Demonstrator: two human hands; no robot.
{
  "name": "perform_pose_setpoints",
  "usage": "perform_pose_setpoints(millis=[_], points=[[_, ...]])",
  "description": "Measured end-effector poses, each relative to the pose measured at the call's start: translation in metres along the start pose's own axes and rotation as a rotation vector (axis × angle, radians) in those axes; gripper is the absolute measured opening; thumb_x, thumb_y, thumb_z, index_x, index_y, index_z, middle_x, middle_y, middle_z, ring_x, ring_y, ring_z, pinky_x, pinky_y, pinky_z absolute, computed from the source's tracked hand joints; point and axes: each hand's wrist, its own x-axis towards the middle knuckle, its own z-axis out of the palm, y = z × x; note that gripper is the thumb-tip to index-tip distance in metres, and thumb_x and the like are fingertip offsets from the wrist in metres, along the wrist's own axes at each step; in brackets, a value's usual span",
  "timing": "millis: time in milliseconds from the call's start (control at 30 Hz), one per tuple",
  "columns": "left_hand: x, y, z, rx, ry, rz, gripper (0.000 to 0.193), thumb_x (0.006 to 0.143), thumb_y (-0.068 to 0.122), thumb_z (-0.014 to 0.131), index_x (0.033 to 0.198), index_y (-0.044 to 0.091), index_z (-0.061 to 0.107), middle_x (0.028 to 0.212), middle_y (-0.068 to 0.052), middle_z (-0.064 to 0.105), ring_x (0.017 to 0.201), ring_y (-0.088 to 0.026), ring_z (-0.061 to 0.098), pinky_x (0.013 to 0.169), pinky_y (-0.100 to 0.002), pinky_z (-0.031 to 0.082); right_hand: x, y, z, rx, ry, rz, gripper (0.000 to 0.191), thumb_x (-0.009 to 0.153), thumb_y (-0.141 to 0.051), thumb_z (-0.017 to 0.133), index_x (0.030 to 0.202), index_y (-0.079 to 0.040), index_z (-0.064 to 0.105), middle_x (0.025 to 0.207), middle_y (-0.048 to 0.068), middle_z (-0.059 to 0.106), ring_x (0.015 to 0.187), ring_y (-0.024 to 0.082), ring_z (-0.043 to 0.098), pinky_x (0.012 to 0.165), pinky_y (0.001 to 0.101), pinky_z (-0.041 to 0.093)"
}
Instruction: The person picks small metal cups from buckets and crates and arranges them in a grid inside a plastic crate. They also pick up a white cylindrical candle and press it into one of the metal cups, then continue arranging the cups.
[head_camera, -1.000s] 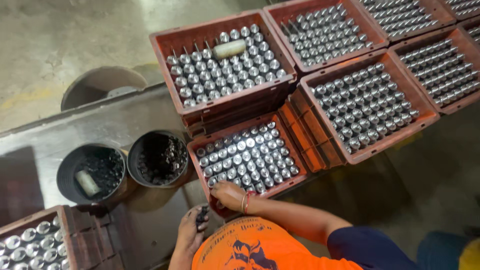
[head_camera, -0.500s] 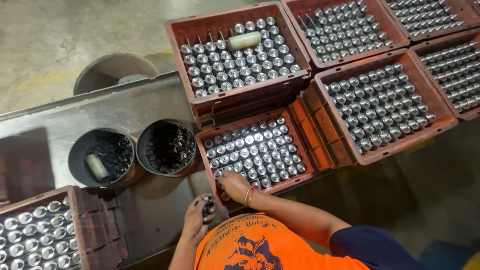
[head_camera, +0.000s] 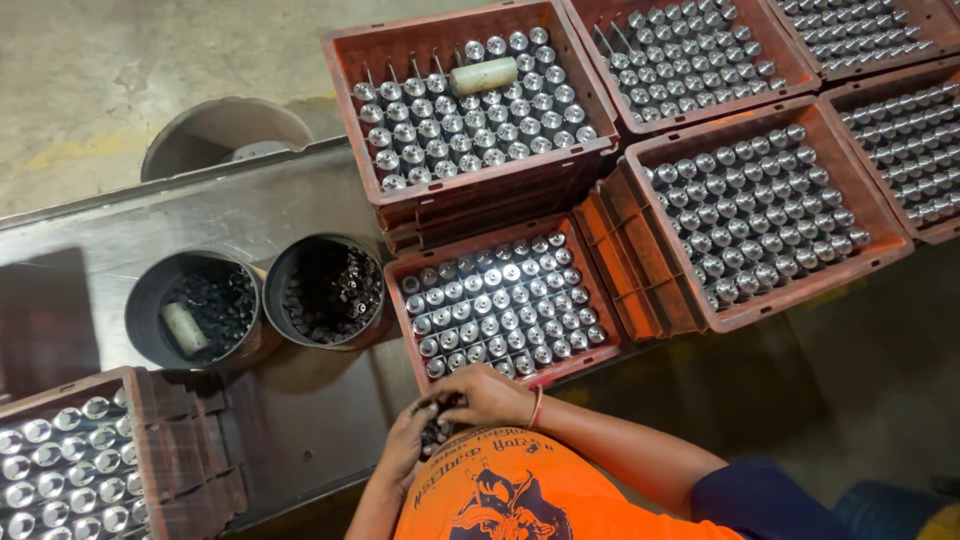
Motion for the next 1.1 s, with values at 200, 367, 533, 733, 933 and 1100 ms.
perform_pose_setpoints(millis=[200,367,533,733,933,1100], points=[[0.006,-0.005,-0.009,0.091,-0.1,0.032,0.019,0.102,0.023,0.056,0.103,0.005,0.063,0.08,-0.003,0.066,0.054,-0.008,0.058,0.038,-0.019,0.033,0.0,0.014,0.001,-0.061,0.1,0.089,0.024,0.08,-0.019,0.083,0.1,-0.008,0.075,0.087,0.01,0.076,0.077,0.023,0.076,0.068,0.0334,0.058],[-0.007,0.003,-0.017,0.3,-0.137,0.041,0.021,0.1,0.024,0.058,0.109,0.014,0.074,0.084,-0.002,0.069,0.06,-0.005,0.055,0.045,-0.018,0.036,0.011,0.047,-0.011,-0.027,0.215,0.414,0.023,0.078,-0.022,0.088,0.092,-0.006,0.08,0.082,0.008,0.079,0.068,0.022,0.073,0.063,0.0323,0.058],[-0.023,-0.006,-0.032,0.275,-0.205,0.03,0.022,0.1,0.017,0.06,0.104,0.002,0.075,0.091,-0.005,0.072,0.078,-0.01,0.063,0.067,-0.023,0.053,0.004,0.074,0.007,-0.242,0.133,0.244,0.022,0.081,-0.012,0.084,0.102,-0.006,0.079,0.098,0.013,0.076,0.083,0.028,0.074,0.075,0.037,0.058],[-0.024,-0.024,-0.055,0.413,0.014,0.08,0.023,0.097,0.012,0.054,0.095,-0.001,0.073,0.084,-0.005,0.068,0.073,-0.009,0.059,0.056,-0.024,0.045,0.019,0.089,0.05,-0.237,-0.053,0.069,0.022,0.081,-0.009,0.076,0.102,-0.002,0.073,0.099,0.017,0.072,0.094,0.035,0.069,0.082,0.0418,0.056],[-0.026,-0.036,-0.073,0.004,0.074,0.174,0.029,0.102,0.016,0.049,0.091,-0.002,0.07,0.074,-0.009,0.063,0.059,-0.013,0.055,0.046,-0.022,0.038,0.018,0.084,0.082,-0.528,-0.096,0.052,0.009,0.086,-0.001,0.06,0.09,0.0,0.068,0.092,0.021,0.065,0.089,0.041,0.065,0.078,0.0491,0.052],[-0.019,-0.011,-0.071,-0.309,-0.057,0.216,0.023,0.104,0.012,0.047,0.094,-0.001,0.062,0.08,-0.012,0.06,0.058,-0.011,0.049,0.044,-0.021,0.034,0.034,0.065,0.082,-0.548,-0.068,0.167,0.008,0.081,-0.005,0.065,0.086,0.0,0.068,0.089,0.021,0.065,0.088,0.042,0.064,0.077,0.0506,0.051]])
